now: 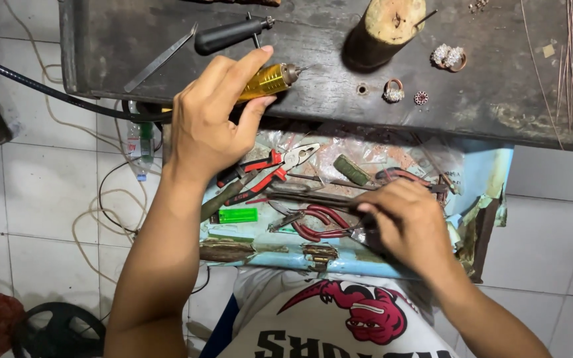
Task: A person is seen working on jewelry at a workbench, using a rotary tool for polishing and pliers for adjustments, followed by a close inspection of the finished pieces.
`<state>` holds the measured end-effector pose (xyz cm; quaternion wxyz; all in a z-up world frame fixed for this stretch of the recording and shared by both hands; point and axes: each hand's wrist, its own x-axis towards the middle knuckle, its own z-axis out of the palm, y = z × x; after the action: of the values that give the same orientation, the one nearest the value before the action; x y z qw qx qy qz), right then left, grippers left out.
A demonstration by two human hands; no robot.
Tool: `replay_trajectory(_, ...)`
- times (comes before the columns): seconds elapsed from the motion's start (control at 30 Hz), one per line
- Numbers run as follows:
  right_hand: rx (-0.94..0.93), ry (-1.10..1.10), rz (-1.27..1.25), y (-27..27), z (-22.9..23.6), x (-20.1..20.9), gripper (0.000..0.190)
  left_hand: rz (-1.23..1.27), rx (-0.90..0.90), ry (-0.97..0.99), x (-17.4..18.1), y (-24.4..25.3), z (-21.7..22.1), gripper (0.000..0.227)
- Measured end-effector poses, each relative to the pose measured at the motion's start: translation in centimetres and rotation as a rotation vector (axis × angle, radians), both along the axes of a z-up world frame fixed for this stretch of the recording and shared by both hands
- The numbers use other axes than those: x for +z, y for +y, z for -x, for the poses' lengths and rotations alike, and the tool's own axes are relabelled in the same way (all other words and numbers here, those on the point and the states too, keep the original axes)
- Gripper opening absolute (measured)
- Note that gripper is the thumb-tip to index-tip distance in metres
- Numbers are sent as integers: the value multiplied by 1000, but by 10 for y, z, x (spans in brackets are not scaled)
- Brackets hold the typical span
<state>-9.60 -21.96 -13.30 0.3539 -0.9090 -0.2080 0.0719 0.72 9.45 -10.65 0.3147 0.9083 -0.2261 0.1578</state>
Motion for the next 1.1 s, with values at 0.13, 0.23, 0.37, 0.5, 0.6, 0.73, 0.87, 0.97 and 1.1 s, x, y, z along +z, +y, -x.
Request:
replay_trajectory(0.13,-60,44,40,-17,-9,15,10,19,-12,-9,-1,0,0,42)
replay_trajectory(0.23,-147,80,11,-23,-8,19,11,31,-18,-3,1,1,0,41)
replay_trajectory(0.37,-258,153,3,-32,-5,20,8,34,-20,3,3,-1,1,41)
replay_trajectory(0.5,-269,216,6,-38,-4,17,10,32,-24,-2,4,-1,1,40)
replay_trajectory(0.6,-261,249,34,-39,-3,17,13,44,-23,15,5,-2,2,39)
replay_trajectory(0.73,-255,282,56,-41,0,14,16,34,-15,24,3,-3,2,40)
replay_trajectory(0.87,-239,378,67,-44,7,8,23,21,-7,20,3,-3,2,41)
replay_trajectory(0.97,-215,428,62,-48,15,0,27,18,-6,18,2,-3,3,41)
replay_trajectory(1.1,-228,532,99,-51,23,-4,31,18,-4,22,2,-4,2,40)
